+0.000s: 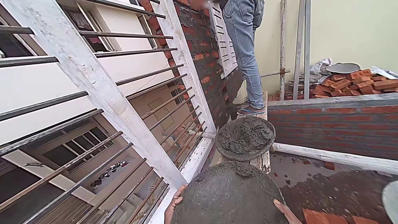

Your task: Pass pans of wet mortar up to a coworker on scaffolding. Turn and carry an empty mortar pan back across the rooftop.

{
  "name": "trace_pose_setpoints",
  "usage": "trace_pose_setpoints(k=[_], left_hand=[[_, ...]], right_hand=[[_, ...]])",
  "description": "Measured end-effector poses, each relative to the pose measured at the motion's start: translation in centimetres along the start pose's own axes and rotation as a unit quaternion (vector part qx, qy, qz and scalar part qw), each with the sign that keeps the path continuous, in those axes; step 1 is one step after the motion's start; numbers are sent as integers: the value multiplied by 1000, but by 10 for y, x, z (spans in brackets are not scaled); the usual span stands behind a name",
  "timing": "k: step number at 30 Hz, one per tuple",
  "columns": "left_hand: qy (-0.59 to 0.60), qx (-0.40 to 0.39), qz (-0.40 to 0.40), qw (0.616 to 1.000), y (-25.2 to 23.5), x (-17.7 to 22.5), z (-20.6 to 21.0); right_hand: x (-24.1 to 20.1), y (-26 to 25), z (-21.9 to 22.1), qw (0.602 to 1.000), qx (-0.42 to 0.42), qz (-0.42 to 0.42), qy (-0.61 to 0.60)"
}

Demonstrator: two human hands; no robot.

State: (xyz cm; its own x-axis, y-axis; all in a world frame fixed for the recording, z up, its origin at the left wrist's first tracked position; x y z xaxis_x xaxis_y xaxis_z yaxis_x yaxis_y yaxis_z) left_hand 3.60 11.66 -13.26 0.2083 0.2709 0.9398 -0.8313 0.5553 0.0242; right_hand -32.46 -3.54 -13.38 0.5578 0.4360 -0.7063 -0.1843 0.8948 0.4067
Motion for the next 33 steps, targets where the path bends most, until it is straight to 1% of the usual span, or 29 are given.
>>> trace_pose_setpoints(k=[4,14,18,22,26,33], left_hand=[[-14,3,-7,1000,3,4,4],[-9,1,-8,1000,2,2,3],[-6,-11,-5,1000,2,3,4],[-18,-3,-7,1000,3,3,2],[-5,1,-16,1000,1,1,2],[-9,-6,-12,1000,-1,0,1]], right_hand=[[0,0,-1,1000,1,-3,1],[1,-1,-1,1000,2,-3,-2],[1,-1,-1,1000,1,-4,4],[1,-1,-1,1000,5,-5,8],[1,0,-1,1000,7,-5,11],[0,0,0,1000,7,-3,9]])
Point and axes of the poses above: each hand's wrist, its own y-axis away from the middle knuckle, its own z-axis out of the palm, x = y × z, the point moved 8 cm from there along -y, towards the middle knuckle, and after that the axes turned 7 degrees about x, right-handed, at the moved point
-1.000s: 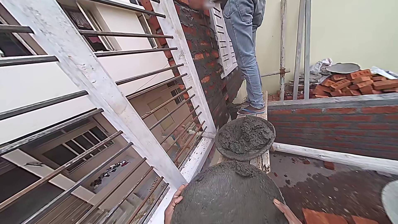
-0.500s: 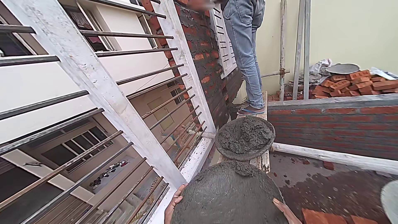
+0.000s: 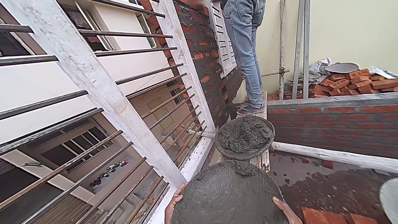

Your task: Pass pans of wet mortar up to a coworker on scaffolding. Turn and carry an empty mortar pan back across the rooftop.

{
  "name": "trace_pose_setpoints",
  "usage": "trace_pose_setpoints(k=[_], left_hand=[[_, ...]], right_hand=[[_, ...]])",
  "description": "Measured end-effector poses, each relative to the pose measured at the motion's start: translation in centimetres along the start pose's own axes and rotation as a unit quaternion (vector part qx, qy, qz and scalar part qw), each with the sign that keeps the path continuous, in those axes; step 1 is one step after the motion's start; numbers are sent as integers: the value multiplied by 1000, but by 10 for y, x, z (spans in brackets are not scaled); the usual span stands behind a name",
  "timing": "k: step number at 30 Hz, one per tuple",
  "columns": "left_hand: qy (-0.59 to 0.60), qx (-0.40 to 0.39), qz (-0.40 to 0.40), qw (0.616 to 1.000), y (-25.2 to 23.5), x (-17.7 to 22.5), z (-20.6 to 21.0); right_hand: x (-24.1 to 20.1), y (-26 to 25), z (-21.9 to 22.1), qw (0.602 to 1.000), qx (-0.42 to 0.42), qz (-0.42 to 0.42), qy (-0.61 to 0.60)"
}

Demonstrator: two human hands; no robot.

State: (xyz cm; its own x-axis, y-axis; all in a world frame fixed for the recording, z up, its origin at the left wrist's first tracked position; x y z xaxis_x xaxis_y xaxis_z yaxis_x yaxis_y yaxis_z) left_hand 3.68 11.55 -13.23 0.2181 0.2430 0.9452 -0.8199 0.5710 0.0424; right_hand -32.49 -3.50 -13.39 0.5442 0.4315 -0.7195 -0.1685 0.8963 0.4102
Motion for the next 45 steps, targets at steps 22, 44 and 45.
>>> trace_pose_setpoints(k=[22,44,45], left_hand=[[8,-1,0,1000,4,3,3],[5,-9,8,1000,2,1,2],[-2,-11,9,1000,2,2,1]], right_hand=[[3,-1,-2,1000,0,2,-5],[2,-1,-1,1000,1,3,-7],[3,-1,-1,1000,2,5,-6]])
Point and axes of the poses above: each hand's wrist, its own y-axis away from the middle knuckle, its own z-axis out of the palm, x = y × z, the point moved 8 cm from there along -y, towards the middle knuckle, and after that the axes turned 7 degrees about x, right-handed, at the moved point
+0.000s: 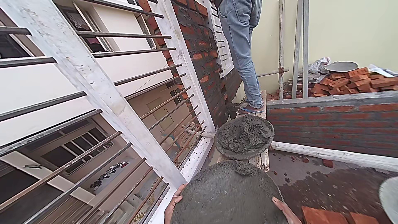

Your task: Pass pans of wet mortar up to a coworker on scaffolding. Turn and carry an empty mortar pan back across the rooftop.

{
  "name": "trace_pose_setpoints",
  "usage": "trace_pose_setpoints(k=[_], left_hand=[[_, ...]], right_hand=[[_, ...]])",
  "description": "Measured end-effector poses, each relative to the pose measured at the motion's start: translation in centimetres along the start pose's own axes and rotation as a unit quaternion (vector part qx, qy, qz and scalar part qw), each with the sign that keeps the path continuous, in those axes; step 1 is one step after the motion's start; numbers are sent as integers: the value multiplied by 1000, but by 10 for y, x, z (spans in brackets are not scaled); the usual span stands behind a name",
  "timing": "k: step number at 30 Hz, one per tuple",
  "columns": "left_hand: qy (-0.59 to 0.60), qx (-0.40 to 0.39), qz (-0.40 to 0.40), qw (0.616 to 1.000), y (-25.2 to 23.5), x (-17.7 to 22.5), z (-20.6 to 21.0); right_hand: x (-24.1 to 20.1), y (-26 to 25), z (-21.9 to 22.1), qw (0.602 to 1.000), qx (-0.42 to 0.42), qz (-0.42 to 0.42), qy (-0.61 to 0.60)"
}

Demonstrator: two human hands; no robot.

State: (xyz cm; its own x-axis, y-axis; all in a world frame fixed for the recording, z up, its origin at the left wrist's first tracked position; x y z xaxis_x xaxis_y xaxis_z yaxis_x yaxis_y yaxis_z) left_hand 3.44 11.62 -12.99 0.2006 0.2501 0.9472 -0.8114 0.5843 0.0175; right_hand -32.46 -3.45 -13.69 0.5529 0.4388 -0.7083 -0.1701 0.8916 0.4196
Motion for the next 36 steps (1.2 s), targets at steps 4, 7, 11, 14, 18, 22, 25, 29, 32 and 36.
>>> trace_pose_setpoints(k=[4,7,11,14,18,22,25,29,32,36], left_hand=[[-5,7,3,1000,0,0,0],[-3,5,2,1000,-1,-1,-1],[10,2,-2,1000,0,0,2],[16,4,-2,1000,0,0,2],[8,14,-2,1000,1,1,3],[3,11,-3,1000,-2,-2,-1],[2,16,-8,1000,-2,-2,0],[-3,19,-10,1000,-2,-1,1],[5,35,-15,999,-1,0,2],[10,36,-16,999,2,2,5]], right_hand=[[0,0,-1,1000,-1,2,2],[1,-1,-1,1000,-2,2,3],[-1,0,0,1000,0,1,3],[-1,0,0,1000,1,3,4],[-1,-1,0,1000,-4,-1,3],[-1,-2,0,1000,-7,-4,8],[-1,-3,-1,1000,-11,-6,12],[-2,-2,0,1000,-15,-8,11],[-3,-3,1,1000,-21,-9,7],[-1,-6,0,999,-36,-17,7]])
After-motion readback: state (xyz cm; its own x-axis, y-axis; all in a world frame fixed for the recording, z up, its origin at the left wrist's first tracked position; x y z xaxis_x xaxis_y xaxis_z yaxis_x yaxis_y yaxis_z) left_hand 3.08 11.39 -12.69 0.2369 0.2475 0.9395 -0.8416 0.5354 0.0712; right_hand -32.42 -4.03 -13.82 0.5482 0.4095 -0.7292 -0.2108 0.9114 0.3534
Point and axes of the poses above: each hand's wrist, its own y-axis away from the middle knuckle, its own z-axis out of the palm, x = y × z, the point moved 8 cm from there along -y, towards the middle knuckle, and after that the axes turned 7 degrees about x, right-handed, at the moved point
